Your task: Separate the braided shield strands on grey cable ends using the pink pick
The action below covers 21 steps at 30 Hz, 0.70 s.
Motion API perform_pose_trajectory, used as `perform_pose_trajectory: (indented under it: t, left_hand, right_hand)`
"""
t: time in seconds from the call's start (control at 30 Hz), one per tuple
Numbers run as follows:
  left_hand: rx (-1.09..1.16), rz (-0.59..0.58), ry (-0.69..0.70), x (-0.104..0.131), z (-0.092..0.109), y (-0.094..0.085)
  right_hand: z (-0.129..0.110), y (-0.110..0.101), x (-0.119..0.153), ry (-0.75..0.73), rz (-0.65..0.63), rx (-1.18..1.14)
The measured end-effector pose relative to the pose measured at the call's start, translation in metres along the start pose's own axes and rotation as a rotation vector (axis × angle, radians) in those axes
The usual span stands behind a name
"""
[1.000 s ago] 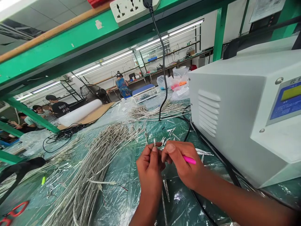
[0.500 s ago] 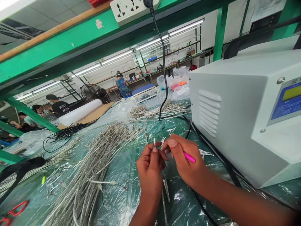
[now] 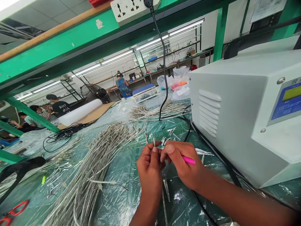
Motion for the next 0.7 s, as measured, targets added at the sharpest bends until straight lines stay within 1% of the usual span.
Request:
perform_pose_trajectory:
  t: [0.23,0.7]
  left_hand:
    - [-0.008,0.004,-0.003,-0.0009,-0.0001,-0.0002]
    - [-0.025,0.028,-0.012,0.0013,0.001,0.0002]
  right_hand:
    - [-0.0002,0.0001,0.0004,-0.001,0.022,0.017]
    - [-0.0044,0.0002,0.0018,-0.005,0.013,0.038]
Point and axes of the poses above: each hand's wrist, its own x-axis away from the middle knuckle, its own y-axis out of the palm, z = x × y, the point moved 7 cm from there along -x, towards the middle knuckle, and after that the axes turned 4 degrees about x, right-handed, at the moved point
